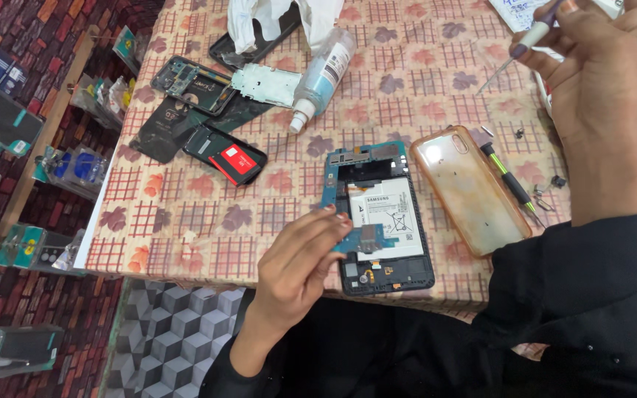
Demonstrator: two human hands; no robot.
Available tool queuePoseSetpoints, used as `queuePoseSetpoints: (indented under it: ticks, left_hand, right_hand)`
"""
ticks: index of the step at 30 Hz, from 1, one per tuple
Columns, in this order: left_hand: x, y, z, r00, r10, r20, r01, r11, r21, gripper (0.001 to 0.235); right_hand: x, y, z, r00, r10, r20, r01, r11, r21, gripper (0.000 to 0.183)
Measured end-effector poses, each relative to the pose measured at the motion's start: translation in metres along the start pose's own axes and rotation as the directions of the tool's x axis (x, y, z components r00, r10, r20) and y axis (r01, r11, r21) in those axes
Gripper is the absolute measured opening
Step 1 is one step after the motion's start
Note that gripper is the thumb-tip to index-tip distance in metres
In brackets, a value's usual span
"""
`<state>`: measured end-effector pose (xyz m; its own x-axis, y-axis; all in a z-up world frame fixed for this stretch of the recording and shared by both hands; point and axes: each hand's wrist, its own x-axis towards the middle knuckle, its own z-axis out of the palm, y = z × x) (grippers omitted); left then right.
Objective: The person uses a screwdriver to remove screws from the internal frame of a disassembled Samsung smartphone. They work on the phone's chassis while other phone parts and tools are visible on the table.
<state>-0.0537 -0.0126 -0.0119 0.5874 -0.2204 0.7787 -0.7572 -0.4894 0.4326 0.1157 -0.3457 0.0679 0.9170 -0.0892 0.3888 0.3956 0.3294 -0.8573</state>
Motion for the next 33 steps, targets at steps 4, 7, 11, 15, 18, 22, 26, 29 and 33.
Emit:
queuePoseSetpoints:
  ticks: [4, 7, 11, 15, 18, 22, 26, 29, 33]
  left_hand:
    - [-0.014, -0.011, 0.003, 0.977, -0.128, -0.172, 0.119, 0.991, -0.063, 0.027]
    - [-0.031, -0.018, 0.003, 0.909, -0.243, -0.338, 0.155, 0.951, -0.266, 0.035]
    - [-0.046, -0.026, 0.009, 0.724, -0.424, -0.543, 0.053, 0.820, -0.570, 0.032]
    - [-0.056, -0.033, 0.012, 0.621, -0.545, -0.563, 0.009, 0.723, -0.691, 0.037]
    - [-0.059, -0.033, 0.016, 0.609, -0.586, -0.535, 0.006, 0.678, -0.735, 0.037]
    - [-0.059, -0.023, 0.025, 0.675, -0.546, -0.496, 0.041, 0.698, -0.715, 0.034]
    - [-0.052, -0.006, 0.033, 0.937, -0.052, -0.347, -0.010, 0.984, -0.176, 0.027]
    - [-0.046, 0.010, 0.038, 0.983, 0.109, -0.144, -0.108, 0.994, 0.016, 0.029]
    - [-0.037, 0.027, 0.042, 0.977, 0.207, 0.043, -0.210, 0.972, 0.104, 0.035]
  right_hand:
    - [-0.004, -0.001, 0.016, 0.996, 0.078, -0.038, -0.073, 0.991, 0.114, 0.044]
    - [-0.006, -0.002, 0.028, 0.995, 0.093, 0.030, -0.092, 0.995, -0.047, 0.044]
    - [-0.012, 0.001, 0.044, 0.966, 0.186, 0.181, -0.083, 0.882, -0.464, 0.040]
    - [-0.028, 0.011, 0.057, 0.923, 0.262, 0.283, 0.002, 0.730, -0.684, 0.013]
    - [-0.034, 0.017, 0.063, 0.913, 0.316, 0.257, -0.018, 0.662, -0.749, 0.010]
    - [-0.034, 0.020, 0.069, 0.882, 0.230, 0.411, 0.095, 0.767, -0.634, 0.011]
    - [-0.037, 0.024, 0.071, 0.883, 0.308, 0.354, 0.009, 0.744, -0.668, 0.022]
    - [-0.037, 0.030, 0.068, 0.893, 0.356, 0.277, -0.048, 0.685, -0.727, 0.023]
    - [-0.030, 0.045, 0.061, 0.826, 0.371, 0.424, 0.054, 0.697, -0.715, 0.029]
